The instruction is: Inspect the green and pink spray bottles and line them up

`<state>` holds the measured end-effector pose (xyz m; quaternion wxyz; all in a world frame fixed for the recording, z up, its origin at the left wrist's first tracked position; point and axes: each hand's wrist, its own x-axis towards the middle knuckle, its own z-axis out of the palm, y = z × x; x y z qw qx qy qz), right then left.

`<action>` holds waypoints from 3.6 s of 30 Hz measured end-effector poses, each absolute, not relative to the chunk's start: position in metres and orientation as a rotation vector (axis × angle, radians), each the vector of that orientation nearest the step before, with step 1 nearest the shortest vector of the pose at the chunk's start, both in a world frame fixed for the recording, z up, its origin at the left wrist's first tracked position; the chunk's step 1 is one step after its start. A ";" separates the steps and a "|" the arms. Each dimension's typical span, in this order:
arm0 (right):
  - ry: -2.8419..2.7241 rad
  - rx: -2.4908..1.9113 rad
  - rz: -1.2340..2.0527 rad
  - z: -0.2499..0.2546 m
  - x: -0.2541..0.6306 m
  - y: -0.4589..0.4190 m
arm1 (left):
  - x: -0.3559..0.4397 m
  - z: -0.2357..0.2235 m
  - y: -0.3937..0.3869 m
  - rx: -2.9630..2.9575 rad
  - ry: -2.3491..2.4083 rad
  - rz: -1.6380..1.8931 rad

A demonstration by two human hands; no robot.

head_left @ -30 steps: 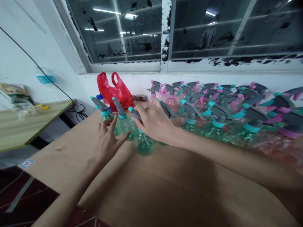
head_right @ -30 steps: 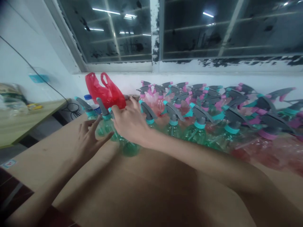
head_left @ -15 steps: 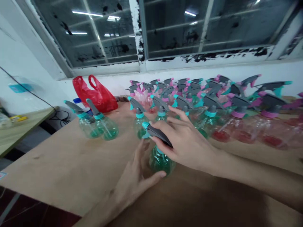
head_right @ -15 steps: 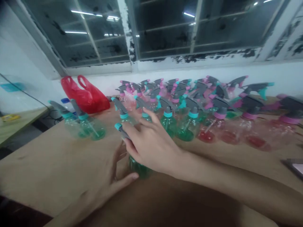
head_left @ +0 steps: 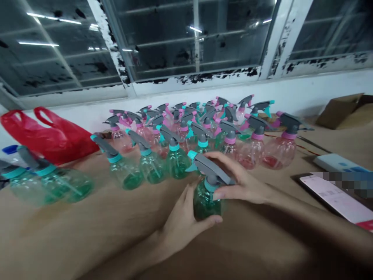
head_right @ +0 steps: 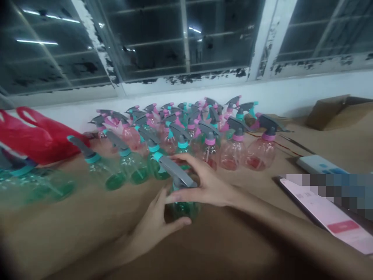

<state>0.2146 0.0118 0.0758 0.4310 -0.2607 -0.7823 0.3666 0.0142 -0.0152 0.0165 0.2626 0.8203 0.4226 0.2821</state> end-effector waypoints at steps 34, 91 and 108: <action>-1.712 -0.916 1.023 0.058 0.210 0.011 | -0.016 -0.004 0.014 2.716 1.070 0.342; -1.761 -1.046 0.639 0.067 0.210 0.006 | -0.014 -0.004 0.014 2.797 1.100 0.264; -1.701 -0.969 0.728 0.067 0.207 0.010 | -0.014 -0.003 0.016 2.795 1.127 0.228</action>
